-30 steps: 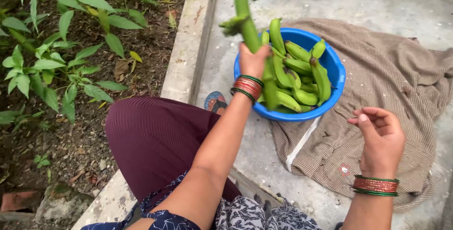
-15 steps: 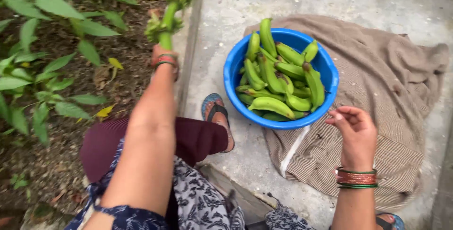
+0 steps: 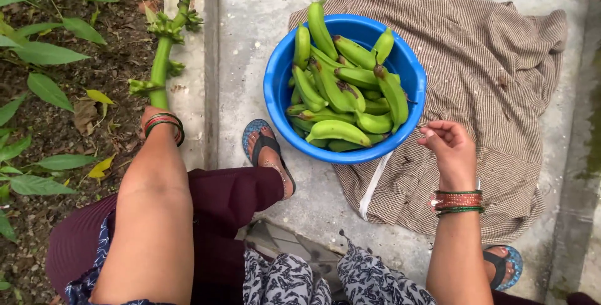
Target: The recorder cuts bunches of green bananas from a large stalk and places them into a blue bucket.
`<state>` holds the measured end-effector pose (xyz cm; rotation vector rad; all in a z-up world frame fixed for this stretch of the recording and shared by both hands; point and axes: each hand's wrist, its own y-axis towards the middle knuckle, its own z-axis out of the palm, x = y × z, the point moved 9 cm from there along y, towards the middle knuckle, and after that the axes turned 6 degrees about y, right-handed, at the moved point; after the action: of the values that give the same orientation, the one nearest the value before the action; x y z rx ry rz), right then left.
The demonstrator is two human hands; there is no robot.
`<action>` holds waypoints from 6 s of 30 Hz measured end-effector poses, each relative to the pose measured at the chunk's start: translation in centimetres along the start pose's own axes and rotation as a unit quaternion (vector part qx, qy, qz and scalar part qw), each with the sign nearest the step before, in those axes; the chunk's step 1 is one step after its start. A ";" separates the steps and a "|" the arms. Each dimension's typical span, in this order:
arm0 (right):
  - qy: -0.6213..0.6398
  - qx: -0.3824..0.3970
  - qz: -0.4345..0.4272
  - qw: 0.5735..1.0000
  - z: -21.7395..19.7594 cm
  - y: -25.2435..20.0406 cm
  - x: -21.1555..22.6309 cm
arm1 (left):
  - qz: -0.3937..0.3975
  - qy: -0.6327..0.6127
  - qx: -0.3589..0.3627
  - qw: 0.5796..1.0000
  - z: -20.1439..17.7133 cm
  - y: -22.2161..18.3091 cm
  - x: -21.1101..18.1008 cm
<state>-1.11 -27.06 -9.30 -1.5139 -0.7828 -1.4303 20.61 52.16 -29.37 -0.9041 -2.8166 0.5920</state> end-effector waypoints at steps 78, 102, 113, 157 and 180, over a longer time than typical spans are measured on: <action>-0.568 -0.080 0.056 0.817 -6.6 -3.7 -9.6 | 0.688 0.151 0.136 0.697 20.5 -60.0 -28.0; 0.031 0.110 -0.001 0.993 -6.1 -8.5 7.2 | 0.787 0.035 0.370 0.492 0.7 -71.5 -24.3; 0.096 0.171 -0.035 0.980 -5.7 -9.9 9.5 | 0.781 0.009 0.438 0.445 -1.1 -72.5 -23.3; 0.028 -0.041 -0.182 0.982 -6.4 -10.3 14.3 | 0.910 -0.126 -0.208 0.334 -12.0 -79.4 -19.7; 0.010 -0.006 -0.203 0.979 -4.9 -10.4 14.6 | 0.900 -0.156 -0.121 0.389 -12.8 -78.6 -20.6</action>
<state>-10.53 -29.07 6.62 -1.3967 -1.1181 -1.7444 -1.51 -14.13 14.03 -3.7779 -0.5163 0.2689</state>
